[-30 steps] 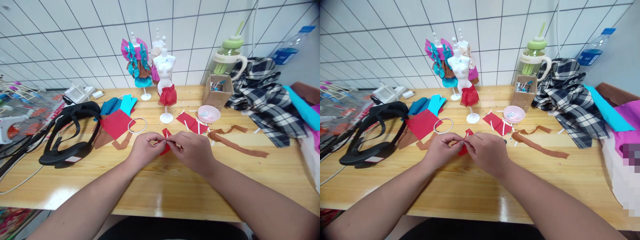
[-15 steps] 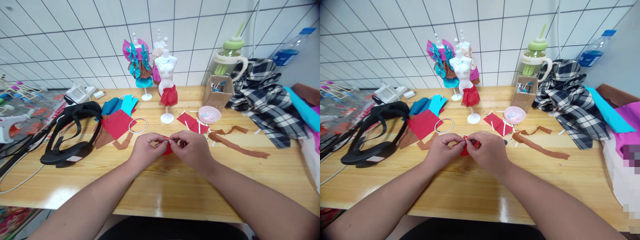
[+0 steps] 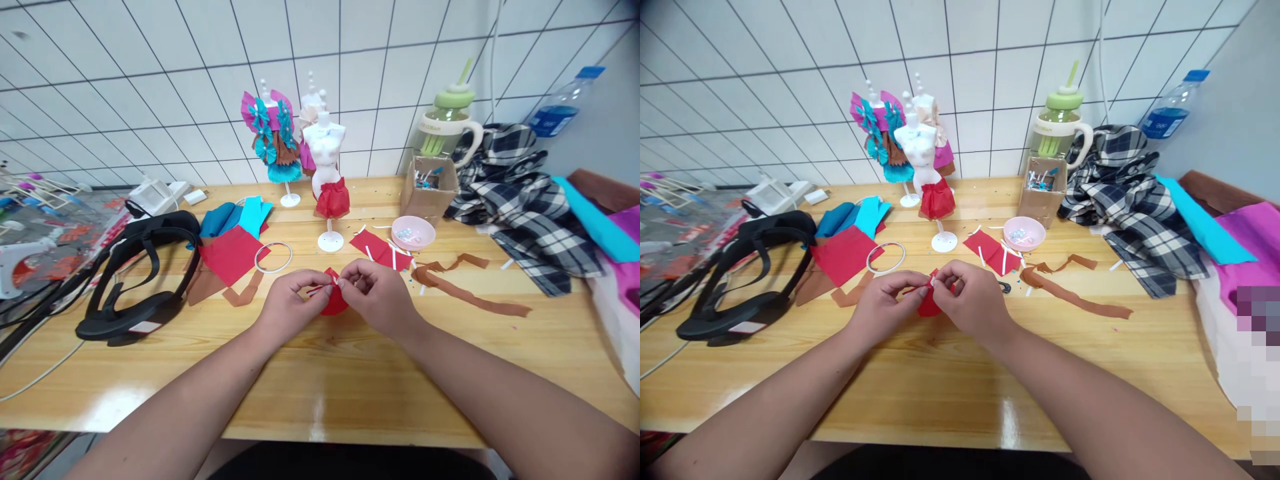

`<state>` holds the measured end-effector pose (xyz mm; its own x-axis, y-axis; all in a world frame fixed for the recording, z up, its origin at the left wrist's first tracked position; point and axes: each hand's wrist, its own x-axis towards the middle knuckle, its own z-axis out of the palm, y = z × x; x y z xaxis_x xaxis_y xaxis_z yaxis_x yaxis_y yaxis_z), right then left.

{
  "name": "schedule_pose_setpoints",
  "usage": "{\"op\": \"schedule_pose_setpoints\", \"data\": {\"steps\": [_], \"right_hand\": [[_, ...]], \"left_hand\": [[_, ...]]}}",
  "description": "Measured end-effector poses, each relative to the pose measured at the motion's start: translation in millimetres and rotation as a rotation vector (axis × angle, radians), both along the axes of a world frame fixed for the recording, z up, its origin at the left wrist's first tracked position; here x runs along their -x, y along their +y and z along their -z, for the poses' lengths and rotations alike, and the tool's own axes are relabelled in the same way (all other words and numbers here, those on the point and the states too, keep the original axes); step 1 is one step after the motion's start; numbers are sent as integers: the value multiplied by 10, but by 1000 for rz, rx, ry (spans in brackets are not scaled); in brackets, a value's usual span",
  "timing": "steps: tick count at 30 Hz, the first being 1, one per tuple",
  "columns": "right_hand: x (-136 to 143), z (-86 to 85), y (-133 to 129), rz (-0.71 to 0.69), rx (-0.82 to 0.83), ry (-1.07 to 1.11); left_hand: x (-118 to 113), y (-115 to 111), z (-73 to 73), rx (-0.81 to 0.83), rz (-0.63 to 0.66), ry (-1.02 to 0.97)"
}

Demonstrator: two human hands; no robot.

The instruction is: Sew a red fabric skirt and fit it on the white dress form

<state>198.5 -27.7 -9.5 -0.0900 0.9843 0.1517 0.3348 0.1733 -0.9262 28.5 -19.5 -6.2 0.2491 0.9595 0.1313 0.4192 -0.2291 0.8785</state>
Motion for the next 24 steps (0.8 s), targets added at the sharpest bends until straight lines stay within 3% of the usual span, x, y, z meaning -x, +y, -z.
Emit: {"op": "schedule_pose_setpoints", "data": {"steps": [4, 12, 18, 21, 24], "right_hand": [[-59, -19, 74, 47, 63, 80], [-248, 83, 298, 222, 21, 66], [-314, 147, 386, 219, 48, 100], [-394, 193, 438, 214, 52, -6], [-524, 216, 490, 225, -31, -294]], "left_hand": [[34, 5, 10, 150, 17, -175], [56, 45, 24, 483, -14, -748], [74, 65, -57, 539, -36, -970], [84, 81, -75, 557, -55, -1020], [78, 92, -73, 597, -65, -1029]]}}
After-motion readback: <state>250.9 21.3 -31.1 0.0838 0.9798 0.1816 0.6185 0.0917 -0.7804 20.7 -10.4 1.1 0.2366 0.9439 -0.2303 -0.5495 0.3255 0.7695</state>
